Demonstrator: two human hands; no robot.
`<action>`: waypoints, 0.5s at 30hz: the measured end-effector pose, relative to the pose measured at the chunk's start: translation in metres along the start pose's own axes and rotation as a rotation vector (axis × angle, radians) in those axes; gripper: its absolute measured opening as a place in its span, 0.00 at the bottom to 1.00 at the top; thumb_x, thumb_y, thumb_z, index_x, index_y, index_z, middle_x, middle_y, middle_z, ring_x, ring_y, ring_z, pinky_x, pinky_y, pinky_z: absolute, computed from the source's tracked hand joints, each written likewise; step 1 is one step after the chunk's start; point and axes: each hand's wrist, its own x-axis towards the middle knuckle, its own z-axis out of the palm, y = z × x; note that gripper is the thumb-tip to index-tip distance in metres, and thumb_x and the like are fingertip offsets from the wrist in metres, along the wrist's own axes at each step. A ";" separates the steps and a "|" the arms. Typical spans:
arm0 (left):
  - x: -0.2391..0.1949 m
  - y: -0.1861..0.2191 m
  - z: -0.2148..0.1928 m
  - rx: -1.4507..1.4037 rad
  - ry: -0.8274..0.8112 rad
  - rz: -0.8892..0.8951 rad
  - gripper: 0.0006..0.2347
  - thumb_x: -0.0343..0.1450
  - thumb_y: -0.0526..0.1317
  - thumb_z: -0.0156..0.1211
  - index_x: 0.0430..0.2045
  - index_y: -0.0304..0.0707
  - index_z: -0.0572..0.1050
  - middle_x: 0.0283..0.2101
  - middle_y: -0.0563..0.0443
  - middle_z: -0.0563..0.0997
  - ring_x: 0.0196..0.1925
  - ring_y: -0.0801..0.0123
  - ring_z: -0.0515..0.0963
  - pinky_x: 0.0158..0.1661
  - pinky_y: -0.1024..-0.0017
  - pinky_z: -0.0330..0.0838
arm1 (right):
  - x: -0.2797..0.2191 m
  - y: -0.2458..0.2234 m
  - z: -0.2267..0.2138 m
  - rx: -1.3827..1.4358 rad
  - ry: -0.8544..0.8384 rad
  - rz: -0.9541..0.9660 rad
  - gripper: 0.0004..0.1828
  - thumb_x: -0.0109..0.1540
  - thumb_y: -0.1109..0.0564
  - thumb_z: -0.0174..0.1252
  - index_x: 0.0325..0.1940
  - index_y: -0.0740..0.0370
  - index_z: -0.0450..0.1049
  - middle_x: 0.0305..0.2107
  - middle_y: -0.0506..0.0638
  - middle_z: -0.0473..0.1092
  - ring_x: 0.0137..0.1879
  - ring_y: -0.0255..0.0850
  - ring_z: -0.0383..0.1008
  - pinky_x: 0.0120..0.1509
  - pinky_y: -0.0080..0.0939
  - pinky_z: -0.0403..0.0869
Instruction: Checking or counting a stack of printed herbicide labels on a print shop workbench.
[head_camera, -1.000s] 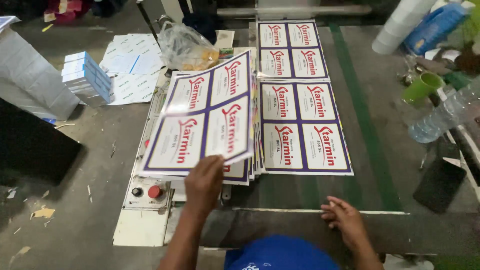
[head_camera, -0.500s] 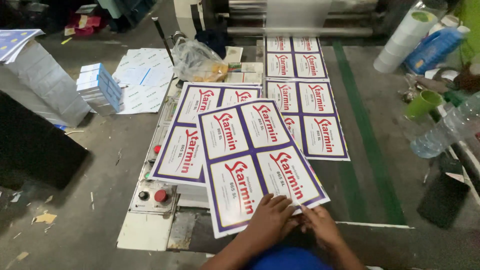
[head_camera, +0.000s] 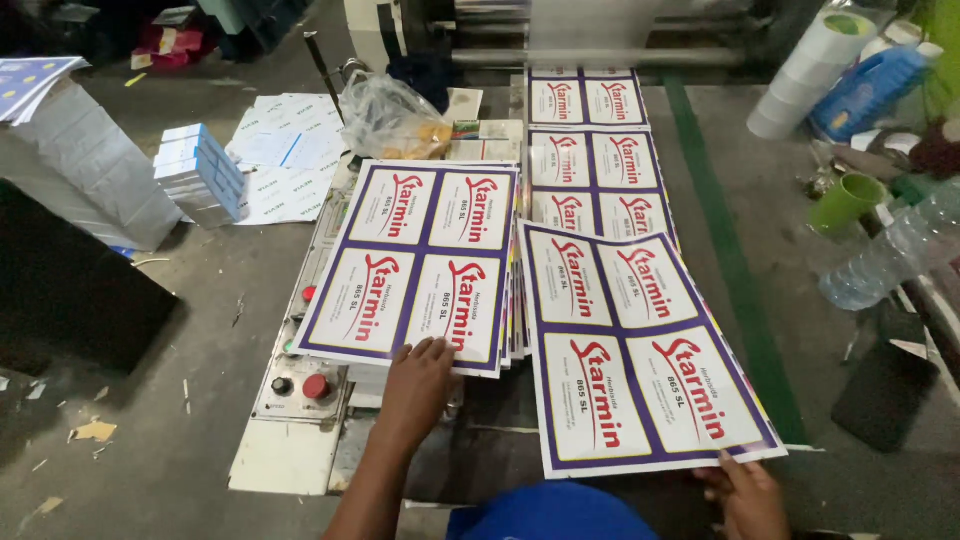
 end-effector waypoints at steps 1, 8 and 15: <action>-0.001 -0.002 0.004 -0.004 -0.003 0.002 0.21 0.58 0.43 0.68 0.42 0.29 0.79 0.54 0.34 0.79 0.60 0.45 0.73 0.55 0.48 0.63 | 0.001 0.005 -0.006 -0.001 0.005 0.002 0.17 0.69 0.56 0.52 0.61 0.61 0.72 0.40 0.53 0.78 0.38 0.44 0.77 0.33 0.42 0.68; 0.005 -0.003 -0.002 -0.021 -0.026 -0.100 0.02 0.68 0.36 0.62 0.27 0.38 0.78 0.34 0.45 0.84 0.40 0.52 0.83 0.41 0.56 0.76 | -0.007 0.024 -0.021 -0.090 0.064 0.059 0.18 0.70 0.56 0.53 0.63 0.61 0.71 0.41 0.56 0.77 0.39 0.46 0.78 0.32 0.43 0.68; 0.004 0.034 -0.026 -0.211 0.419 -0.242 0.03 0.70 0.37 0.66 0.32 0.39 0.79 0.36 0.45 0.84 0.38 0.52 0.83 0.37 0.58 0.76 | -0.041 0.013 0.012 -0.045 -0.063 0.000 0.18 0.68 0.53 0.54 0.60 0.63 0.72 0.43 0.52 0.77 0.39 0.44 0.80 0.32 0.38 0.71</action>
